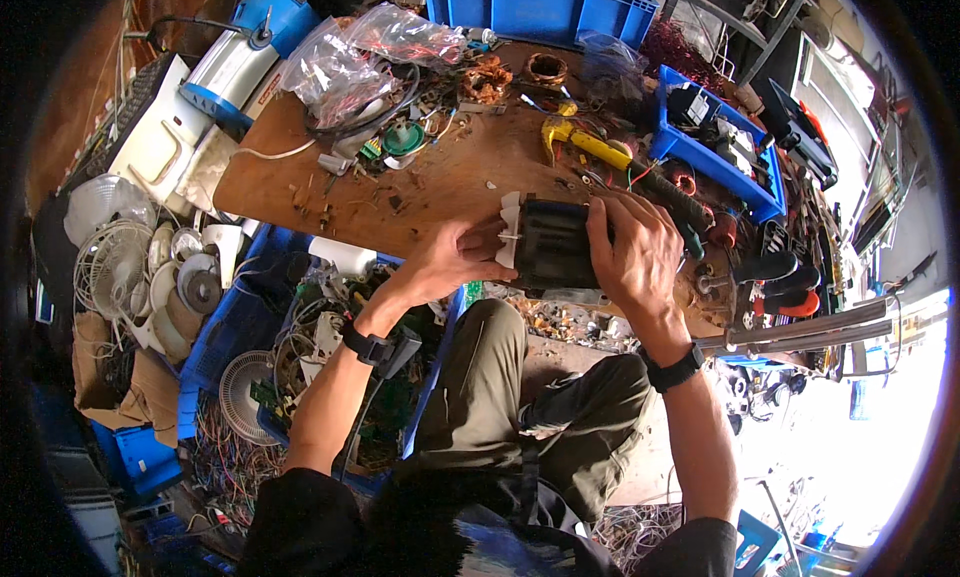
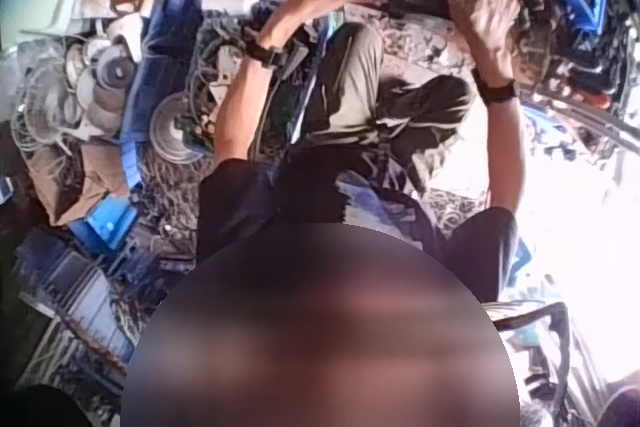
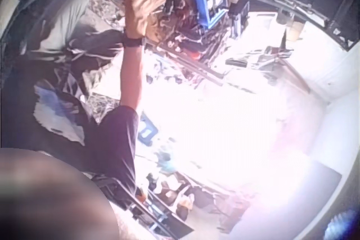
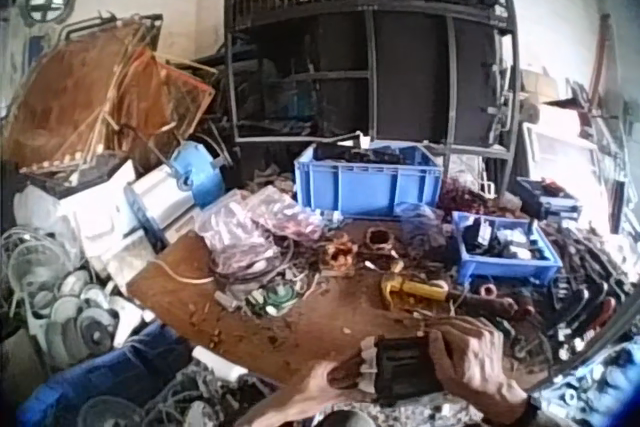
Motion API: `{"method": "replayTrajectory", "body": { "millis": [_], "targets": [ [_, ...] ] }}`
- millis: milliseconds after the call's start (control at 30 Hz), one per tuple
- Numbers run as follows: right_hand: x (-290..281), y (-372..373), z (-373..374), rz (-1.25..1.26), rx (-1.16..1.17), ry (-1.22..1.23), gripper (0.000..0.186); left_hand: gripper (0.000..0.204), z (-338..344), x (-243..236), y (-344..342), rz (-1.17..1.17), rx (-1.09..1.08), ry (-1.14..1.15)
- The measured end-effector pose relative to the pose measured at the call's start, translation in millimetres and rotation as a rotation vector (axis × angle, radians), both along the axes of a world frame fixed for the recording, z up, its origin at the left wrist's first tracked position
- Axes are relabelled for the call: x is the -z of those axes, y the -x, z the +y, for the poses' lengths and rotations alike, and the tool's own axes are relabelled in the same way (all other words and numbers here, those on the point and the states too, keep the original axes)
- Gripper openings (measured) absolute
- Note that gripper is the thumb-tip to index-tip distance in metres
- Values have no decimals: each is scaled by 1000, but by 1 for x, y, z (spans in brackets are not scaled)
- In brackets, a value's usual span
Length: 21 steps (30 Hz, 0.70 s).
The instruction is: Dismantling an electric motor on a workbench using hand tools.
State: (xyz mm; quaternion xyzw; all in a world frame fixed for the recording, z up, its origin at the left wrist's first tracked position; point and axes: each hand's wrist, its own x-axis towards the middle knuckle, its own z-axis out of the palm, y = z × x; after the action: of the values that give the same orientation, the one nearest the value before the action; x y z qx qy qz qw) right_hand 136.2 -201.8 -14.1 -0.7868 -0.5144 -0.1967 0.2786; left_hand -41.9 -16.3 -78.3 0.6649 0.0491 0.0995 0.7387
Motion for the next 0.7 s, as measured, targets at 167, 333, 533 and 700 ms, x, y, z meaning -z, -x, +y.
{"method": "replayTrajectory", "body": {
  "millis": [167, 333, 533, 700],
  "targets": [
    [4, -1, 0, -6, 20, 26, 26, 73, 1, 2, 1, -2, -32, -62],
    [0, 1, 2, 7, 14, 35, 27, 85, 4, 12, 2, -35, -33, 31],
    [2, -1, 0, 5, 30, 46, 27, 90, 4, 14, -1, -22, -14, 33],
    [2, 0, 0, 7, 39, 24, 26, 91, 7, 27, -3, -27, 19, 229]
  ]
}}
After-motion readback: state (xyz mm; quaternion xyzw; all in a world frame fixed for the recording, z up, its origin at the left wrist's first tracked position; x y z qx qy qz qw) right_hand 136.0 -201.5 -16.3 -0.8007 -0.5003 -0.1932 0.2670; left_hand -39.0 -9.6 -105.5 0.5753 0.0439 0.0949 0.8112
